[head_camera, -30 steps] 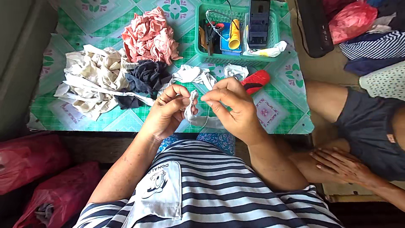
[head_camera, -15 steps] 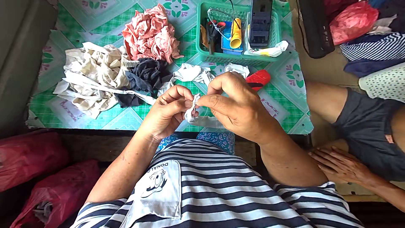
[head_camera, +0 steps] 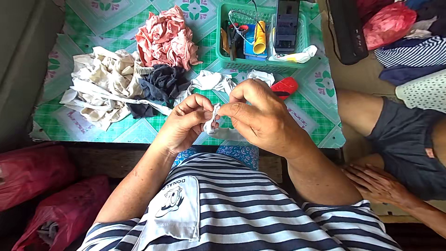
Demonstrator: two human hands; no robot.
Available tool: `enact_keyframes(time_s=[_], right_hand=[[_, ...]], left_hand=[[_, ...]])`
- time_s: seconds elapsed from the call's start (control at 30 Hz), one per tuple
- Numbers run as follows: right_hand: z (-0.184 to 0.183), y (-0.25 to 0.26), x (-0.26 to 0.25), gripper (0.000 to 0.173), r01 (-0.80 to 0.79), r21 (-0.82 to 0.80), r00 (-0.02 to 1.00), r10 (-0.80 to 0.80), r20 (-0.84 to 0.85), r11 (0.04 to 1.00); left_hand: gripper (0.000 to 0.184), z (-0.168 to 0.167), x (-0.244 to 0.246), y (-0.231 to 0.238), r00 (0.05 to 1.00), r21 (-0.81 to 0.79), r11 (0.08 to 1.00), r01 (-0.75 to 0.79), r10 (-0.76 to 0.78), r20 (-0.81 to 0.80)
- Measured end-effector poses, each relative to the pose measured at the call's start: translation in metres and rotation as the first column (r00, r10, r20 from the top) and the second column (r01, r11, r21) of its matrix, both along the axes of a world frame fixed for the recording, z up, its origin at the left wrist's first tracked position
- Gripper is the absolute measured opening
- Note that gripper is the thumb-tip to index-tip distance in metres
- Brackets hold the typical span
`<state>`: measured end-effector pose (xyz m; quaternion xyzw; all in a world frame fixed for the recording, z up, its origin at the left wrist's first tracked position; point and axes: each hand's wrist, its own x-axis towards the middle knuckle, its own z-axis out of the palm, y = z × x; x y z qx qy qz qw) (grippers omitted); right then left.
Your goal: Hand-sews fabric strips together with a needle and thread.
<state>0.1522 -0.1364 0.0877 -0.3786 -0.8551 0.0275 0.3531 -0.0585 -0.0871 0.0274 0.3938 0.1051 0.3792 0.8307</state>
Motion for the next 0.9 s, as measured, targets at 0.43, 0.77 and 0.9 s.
enact_keyframes(time_s=[0.43,0.77,0.9], right_hand=[[0.0009,-0.0001,0.003,0.018,-0.006,-0.024,1.0,0.006,-0.001,1.0],[0.0011,-0.0012,0.0022,0.018,0.007,-0.018,1.0,-0.006,0.017,1.0],[0.0019,-0.0021,0.0012,0.018,0.024,-0.014,0.999,-0.023,0.038,1.0]], left_hand=[[0.01,-0.0026,0.0003,-0.0015,1.0,-0.009,1.0,-0.002,0.002,-0.014],[0.01,-0.0012,0.0016,-0.003,1.0,-0.01,1.0,-0.002,0.002,-0.014],[0.01,-0.001,0.0014,-0.0033,1.0,0.008,1.0,0.006,-0.006,-0.016]])
